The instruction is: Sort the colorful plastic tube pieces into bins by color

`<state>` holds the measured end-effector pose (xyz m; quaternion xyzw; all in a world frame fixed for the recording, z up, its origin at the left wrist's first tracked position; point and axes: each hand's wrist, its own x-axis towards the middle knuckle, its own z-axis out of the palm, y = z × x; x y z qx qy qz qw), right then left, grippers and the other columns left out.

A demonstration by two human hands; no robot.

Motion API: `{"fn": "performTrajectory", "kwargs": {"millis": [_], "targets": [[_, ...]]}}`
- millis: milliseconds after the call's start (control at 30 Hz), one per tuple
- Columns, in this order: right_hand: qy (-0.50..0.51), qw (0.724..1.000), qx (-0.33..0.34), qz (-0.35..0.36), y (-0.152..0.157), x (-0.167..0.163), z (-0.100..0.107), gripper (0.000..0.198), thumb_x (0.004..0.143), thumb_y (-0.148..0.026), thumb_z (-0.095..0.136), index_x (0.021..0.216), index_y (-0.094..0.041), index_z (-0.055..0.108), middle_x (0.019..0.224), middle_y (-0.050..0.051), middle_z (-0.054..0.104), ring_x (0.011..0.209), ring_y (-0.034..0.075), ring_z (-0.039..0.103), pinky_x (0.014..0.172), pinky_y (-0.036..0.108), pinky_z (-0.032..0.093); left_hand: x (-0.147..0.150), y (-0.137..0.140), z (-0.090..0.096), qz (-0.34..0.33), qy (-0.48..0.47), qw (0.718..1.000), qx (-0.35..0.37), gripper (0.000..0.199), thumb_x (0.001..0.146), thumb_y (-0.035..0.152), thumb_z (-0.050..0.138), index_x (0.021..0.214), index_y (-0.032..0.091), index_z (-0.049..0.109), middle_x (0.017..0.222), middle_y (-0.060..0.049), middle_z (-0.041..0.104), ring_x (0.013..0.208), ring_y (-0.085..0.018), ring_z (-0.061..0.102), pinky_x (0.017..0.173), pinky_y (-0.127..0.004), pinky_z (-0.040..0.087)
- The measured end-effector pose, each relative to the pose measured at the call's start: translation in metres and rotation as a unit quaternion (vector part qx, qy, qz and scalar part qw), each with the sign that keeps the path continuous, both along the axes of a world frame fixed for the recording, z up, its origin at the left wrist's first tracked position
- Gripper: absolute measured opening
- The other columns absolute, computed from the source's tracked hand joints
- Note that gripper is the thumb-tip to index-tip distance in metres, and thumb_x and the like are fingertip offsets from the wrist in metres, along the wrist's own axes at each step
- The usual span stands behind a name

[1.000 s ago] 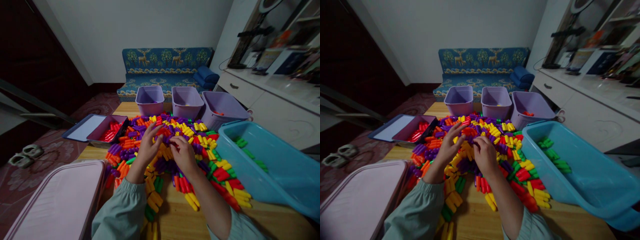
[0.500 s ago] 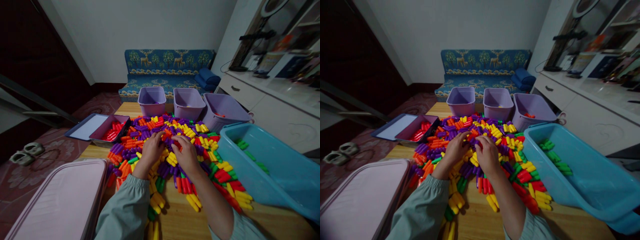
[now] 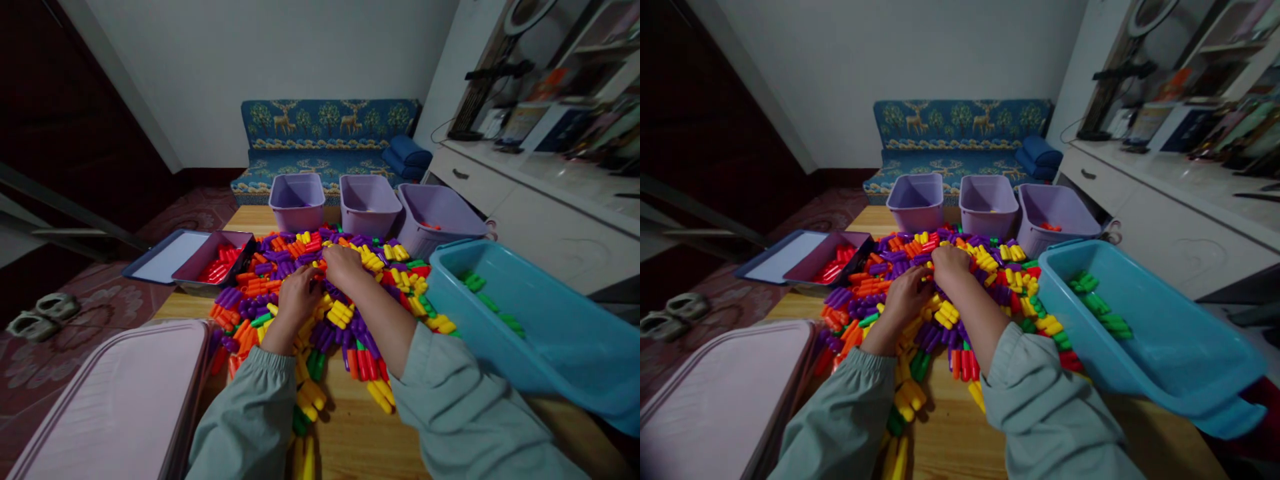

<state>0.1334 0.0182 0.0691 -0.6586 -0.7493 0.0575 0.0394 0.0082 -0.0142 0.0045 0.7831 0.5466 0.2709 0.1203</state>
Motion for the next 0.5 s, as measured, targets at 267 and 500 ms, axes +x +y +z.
{"fn": "performTrajectory", "kwargs": {"millis": [267,500], "targets": [[0.031,0.998,0.047,-0.016,-0.006,0.010,-0.015,0.021,0.085,-0.019,0.057,0.100,-0.016,0.072,0.104,0.016,0.073,0.099,0.027,0.069,0.083,0.036,0.052,0.000,-0.001,0.002,0.013,-0.034,0.999,-0.009,0.030,0.079,0.014,0.055,0.105,0.017,0.070,0.101,-0.008,0.068,0.083,-0.019,0.064,0.073,-0.028,0.048],[0.293,0.938,0.152,-0.105,-0.024,0.031,-0.038,0.011,0.079,-0.028,0.059,0.084,-0.020,0.065,0.087,0.008,0.072,0.082,0.022,0.067,0.075,0.033,0.051,-0.003,0.004,-0.007,0.012,-0.144,0.989,0.017,0.025,0.078,0.011,0.054,0.099,0.014,0.068,0.094,-0.008,0.067,0.078,-0.016,0.062,0.072,-0.027,0.048]]}}
